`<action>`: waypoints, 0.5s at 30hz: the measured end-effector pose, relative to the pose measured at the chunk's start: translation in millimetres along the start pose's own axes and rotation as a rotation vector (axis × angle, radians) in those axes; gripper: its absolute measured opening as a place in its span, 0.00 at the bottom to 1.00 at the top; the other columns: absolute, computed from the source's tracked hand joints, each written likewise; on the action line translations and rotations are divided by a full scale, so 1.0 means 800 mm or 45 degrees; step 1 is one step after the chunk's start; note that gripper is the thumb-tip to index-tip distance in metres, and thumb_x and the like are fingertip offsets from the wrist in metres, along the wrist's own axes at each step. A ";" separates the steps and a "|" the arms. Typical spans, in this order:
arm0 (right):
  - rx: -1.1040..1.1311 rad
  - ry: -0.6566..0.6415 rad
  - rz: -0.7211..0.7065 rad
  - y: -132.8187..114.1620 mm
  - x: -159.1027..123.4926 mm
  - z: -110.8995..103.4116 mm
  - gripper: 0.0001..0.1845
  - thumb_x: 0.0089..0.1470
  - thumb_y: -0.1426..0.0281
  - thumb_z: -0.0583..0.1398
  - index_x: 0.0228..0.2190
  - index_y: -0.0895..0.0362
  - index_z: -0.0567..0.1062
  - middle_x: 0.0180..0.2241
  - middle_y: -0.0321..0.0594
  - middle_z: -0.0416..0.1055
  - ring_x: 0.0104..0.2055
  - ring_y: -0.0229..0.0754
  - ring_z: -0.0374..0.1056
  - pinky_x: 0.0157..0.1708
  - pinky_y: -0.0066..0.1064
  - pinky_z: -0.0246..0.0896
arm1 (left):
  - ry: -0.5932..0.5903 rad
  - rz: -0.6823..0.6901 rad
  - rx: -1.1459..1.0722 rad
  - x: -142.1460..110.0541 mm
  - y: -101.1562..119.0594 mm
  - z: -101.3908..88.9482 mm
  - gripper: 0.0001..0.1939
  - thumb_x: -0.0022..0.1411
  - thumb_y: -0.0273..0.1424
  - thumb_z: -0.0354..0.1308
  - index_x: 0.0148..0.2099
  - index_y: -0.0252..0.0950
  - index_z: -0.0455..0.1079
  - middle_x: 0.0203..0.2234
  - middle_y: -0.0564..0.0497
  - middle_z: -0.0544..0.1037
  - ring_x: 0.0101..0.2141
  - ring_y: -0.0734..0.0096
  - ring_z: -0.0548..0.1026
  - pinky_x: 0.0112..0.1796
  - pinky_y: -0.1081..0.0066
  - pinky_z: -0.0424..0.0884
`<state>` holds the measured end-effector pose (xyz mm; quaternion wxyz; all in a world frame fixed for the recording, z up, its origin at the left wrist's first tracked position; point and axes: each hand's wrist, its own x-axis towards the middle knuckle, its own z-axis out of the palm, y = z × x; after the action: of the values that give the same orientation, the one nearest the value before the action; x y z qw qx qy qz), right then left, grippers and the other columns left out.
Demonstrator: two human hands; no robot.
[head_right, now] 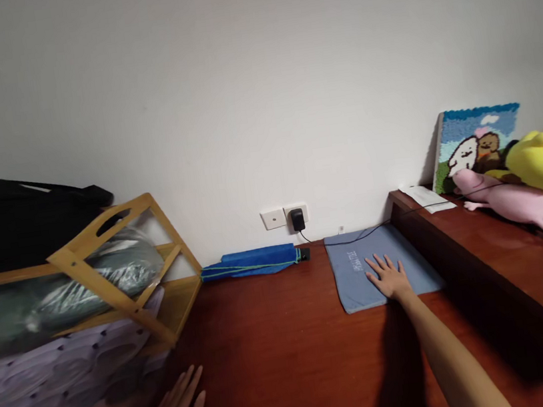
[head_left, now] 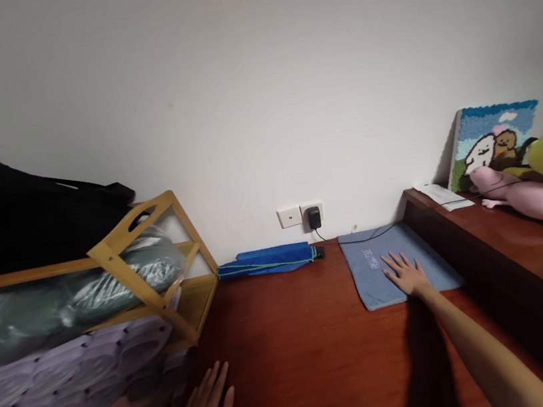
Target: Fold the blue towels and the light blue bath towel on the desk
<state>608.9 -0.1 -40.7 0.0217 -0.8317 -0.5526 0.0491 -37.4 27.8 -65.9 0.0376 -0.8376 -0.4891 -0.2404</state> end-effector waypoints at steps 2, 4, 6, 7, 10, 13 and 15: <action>0.002 0.004 -0.007 0.001 0.001 -0.002 0.35 0.65 0.43 0.39 0.70 0.34 0.47 0.74 0.29 0.41 0.75 0.53 0.35 0.69 0.64 0.30 | 0.015 -0.035 -0.007 0.000 -0.001 0.004 0.28 0.69 0.44 0.46 0.65 0.41 0.69 0.62 0.46 0.73 0.63 0.53 0.69 0.61 0.50 0.67; 0.007 -0.002 -0.011 0.002 0.000 -0.006 0.35 0.65 0.43 0.39 0.69 0.34 0.48 0.74 0.29 0.41 0.75 0.53 0.35 0.69 0.63 0.31 | 0.024 -0.059 0.007 0.001 0.002 0.005 0.28 0.69 0.44 0.46 0.66 0.40 0.68 0.63 0.46 0.72 0.63 0.53 0.69 0.61 0.49 0.67; 0.015 -0.022 -0.010 0.001 -0.003 -0.009 0.35 0.65 0.44 0.40 0.69 0.35 0.49 0.74 0.30 0.42 0.75 0.53 0.36 0.69 0.63 0.31 | 0.012 -0.079 0.037 0.001 0.009 0.001 0.29 0.70 0.44 0.46 0.66 0.38 0.68 0.63 0.44 0.71 0.63 0.53 0.69 0.60 0.49 0.68; 0.019 -0.025 -0.007 -0.001 -0.006 -0.010 0.34 0.66 0.45 0.40 0.70 0.36 0.50 0.74 0.31 0.43 0.75 0.54 0.36 0.69 0.63 0.32 | -0.002 -0.089 0.052 0.001 0.015 -0.003 0.28 0.70 0.43 0.46 0.66 0.37 0.68 0.63 0.44 0.71 0.63 0.53 0.69 0.60 0.49 0.68; 0.000 0.117 -0.009 -0.025 -0.021 -0.009 0.32 0.68 0.53 0.42 0.69 0.43 0.55 0.73 0.37 0.48 0.75 0.53 0.39 0.69 0.62 0.33 | -0.052 -0.123 0.085 0.001 0.033 -0.019 0.28 0.72 0.41 0.45 0.67 0.37 0.66 0.65 0.45 0.69 0.64 0.56 0.68 0.61 0.51 0.67; -0.031 0.365 -0.226 -0.083 -0.044 -0.008 0.28 0.66 0.64 0.45 0.62 0.50 0.69 0.69 0.43 0.59 0.72 0.51 0.48 0.70 0.55 0.36 | -0.089 -0.156 0.091 0.000 0.045 -0.031 0.27 0.73 0.39 0.44 0.69 0.36 0.63 0.66 0.46 0.67 0.65 0.59 0.66 0.63 0.53 0.65; -0.006 0.408 -0.514 -0.141 -0.060 -0.013 0.26 0.65 0.68 0.47 0.57 0.52 0.74 0.65 0.46 0.65 0.68 0.50 0.56 0.69 0.49 0.43 | -0.092 -0.182 0.085 -0.001 0.049 -0.033 0.27 0.73 0.39 0.44 0.69 0.37 0.62 0.67 0.47 0.66 0.65 0.61 0.65 0.64 0.54 0.63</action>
<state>487.6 -0.5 -17.5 0.1163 -0.7017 -0.6971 -0.0898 -14.9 -1.3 -36.2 0.0304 -0.8071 -0.5563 -0.1956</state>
